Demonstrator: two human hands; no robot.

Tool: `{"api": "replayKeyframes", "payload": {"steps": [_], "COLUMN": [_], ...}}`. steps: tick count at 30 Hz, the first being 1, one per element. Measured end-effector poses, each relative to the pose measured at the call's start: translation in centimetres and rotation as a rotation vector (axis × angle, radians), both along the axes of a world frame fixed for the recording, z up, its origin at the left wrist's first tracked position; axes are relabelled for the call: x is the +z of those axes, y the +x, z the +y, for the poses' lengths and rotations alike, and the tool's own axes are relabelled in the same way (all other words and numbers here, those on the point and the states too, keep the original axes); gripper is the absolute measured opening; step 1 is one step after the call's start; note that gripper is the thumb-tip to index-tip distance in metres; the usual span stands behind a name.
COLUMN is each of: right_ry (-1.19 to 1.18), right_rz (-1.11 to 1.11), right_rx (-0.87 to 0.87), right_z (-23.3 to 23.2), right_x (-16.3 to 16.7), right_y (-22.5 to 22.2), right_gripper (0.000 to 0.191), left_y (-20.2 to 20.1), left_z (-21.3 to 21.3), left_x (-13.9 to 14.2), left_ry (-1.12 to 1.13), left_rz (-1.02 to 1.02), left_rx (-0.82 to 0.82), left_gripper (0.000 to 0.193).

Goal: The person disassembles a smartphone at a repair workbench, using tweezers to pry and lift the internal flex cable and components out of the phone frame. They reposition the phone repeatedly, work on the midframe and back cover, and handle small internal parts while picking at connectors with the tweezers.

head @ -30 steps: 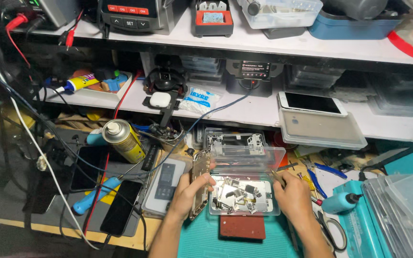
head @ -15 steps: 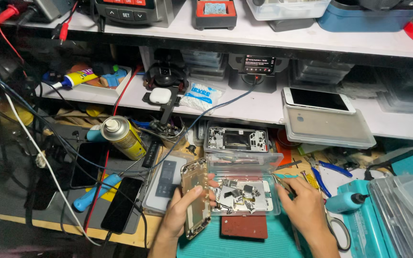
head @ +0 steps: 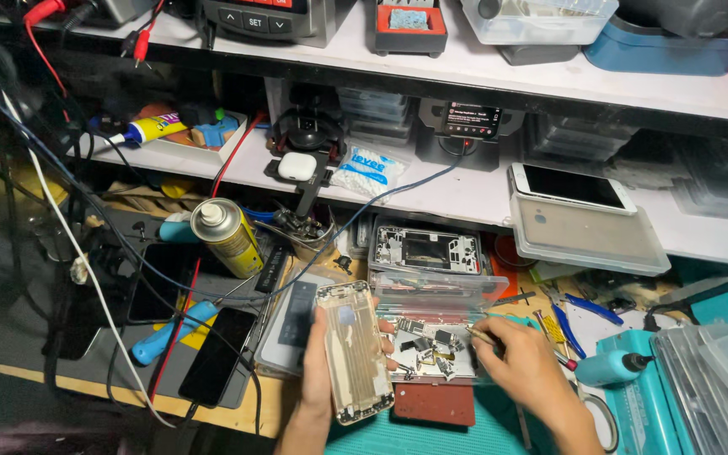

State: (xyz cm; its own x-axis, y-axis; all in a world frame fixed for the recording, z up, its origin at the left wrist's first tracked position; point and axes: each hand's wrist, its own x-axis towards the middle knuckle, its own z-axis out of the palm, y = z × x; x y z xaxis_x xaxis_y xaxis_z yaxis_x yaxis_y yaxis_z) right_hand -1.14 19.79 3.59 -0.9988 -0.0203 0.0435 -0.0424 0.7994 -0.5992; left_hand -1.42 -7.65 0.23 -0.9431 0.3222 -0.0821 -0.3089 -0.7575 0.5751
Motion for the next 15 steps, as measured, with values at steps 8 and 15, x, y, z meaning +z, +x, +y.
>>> {"api": "replayKeyframes", "payload": {"steps": [8, 15], "right_ry": [0.025, 0.132], "right_rz": [-0.145, 0.056], "right_rx": [0.168, 0.172], "right_z": [-3.5, -4.7], "right_x": [0.3, -0.9], "right_y": [-0.9, -1.5], "right_gripper": [0.034, 0.025], "left_y": [0.0, -1.3], "left_z": [-0.3, -1.2], "left_x": [-0.2, -1.0], "left_ry": [0.068, 0.012], "left_rz": [-0.153, -0.217], "left_rx": [0.196, 0.325], "left_gripper": [0.076, 0.058]}}
